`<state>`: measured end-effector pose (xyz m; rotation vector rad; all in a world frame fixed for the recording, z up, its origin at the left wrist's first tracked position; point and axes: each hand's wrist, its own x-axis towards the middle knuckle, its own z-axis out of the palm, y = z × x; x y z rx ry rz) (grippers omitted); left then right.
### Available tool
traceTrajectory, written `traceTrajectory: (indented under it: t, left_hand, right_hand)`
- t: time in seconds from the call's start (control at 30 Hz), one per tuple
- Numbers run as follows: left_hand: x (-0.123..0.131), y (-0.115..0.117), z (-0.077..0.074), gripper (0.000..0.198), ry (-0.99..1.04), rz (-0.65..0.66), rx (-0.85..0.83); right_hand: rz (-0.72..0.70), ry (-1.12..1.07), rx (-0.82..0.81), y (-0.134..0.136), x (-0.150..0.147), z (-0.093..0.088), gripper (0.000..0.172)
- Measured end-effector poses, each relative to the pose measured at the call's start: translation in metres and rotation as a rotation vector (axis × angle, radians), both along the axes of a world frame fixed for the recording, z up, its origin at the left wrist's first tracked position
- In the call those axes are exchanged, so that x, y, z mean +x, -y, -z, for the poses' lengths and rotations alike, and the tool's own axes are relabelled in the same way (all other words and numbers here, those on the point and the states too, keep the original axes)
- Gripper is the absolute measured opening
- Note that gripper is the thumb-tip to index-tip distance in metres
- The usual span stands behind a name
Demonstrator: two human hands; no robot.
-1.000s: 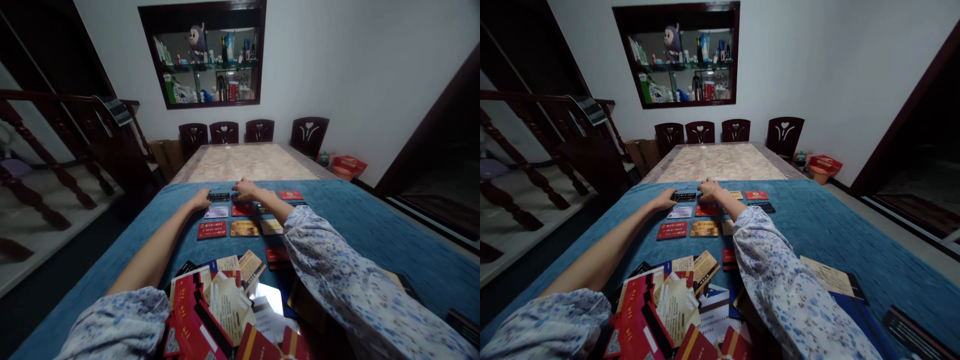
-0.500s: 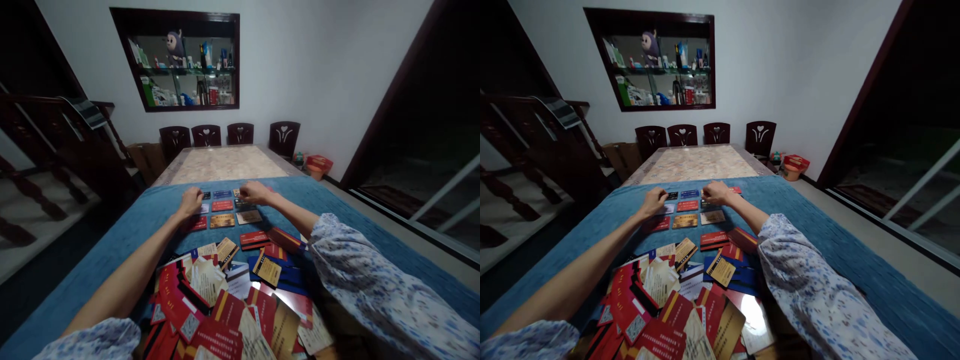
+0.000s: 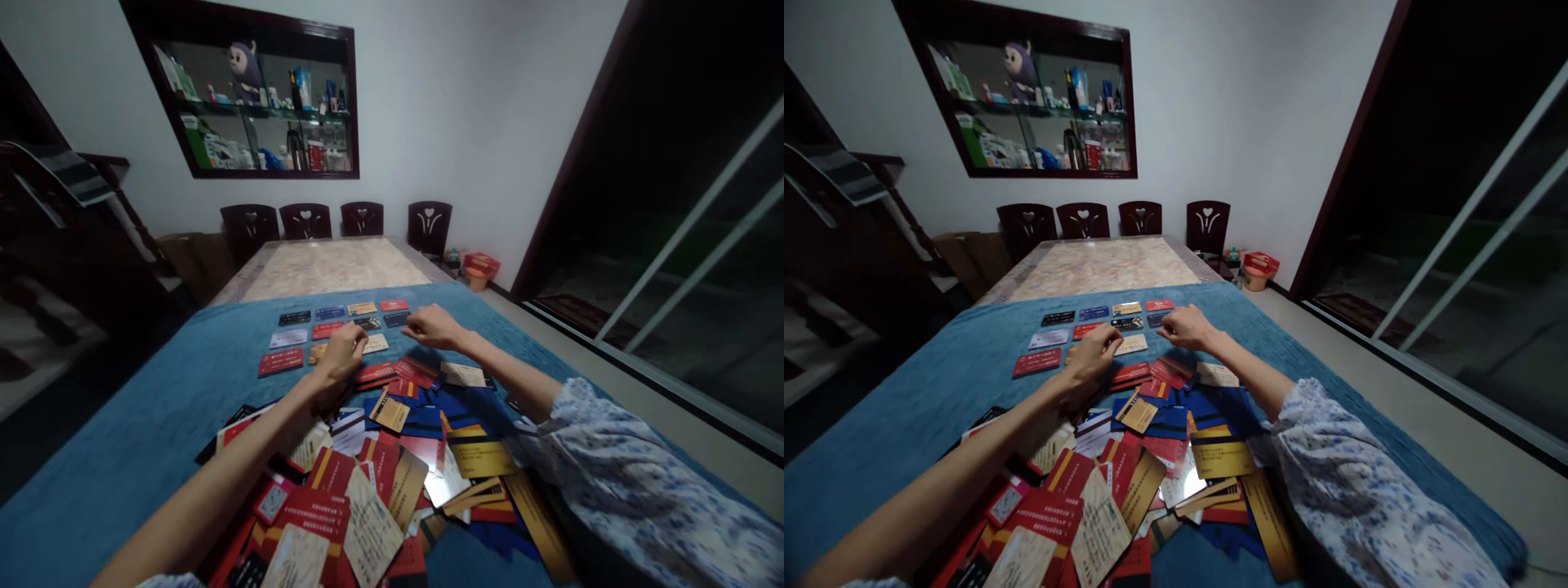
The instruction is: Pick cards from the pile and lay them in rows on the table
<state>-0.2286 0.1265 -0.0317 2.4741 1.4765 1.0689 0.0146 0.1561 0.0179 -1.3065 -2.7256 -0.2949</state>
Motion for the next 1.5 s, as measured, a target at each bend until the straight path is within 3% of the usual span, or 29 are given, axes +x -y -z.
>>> traceTrajectory:
  t: [0.3,0.57,0.87,1.2,1.5]
  left_hand:
    - [0.055,0.03,0.002,0.019,-0.043,0.214,-0.06]
    - [0.109,0.048,0.001,0.023,-0.164,0.276,-0.128]
    - [0.169,0.067,-0.01,0.026,-0.394,0.401,-0.162]
    - [0.22,0.064,-0.011,0.028,-0.553,0.504,-0.224]
    - [0.241,0.049,0.001,0.04,-0.49,0.598,-0.307]
  right_hand:
    - [0.098,-0.028,0.027,0.034,0.062,0.013,0.032]
    - [0.189,-0.052,0.018,0.075,0.114,0.029,0.026]
    - [0.217,-0.101,-0.043,0.116,0.174,0.044,0.017]
    - [0.264,-0.037,-0.154,0.139,0.19,0.042,0.021]
    - [0.245,-0.046,-0.206,0.16,0.199,0.041,0.034]
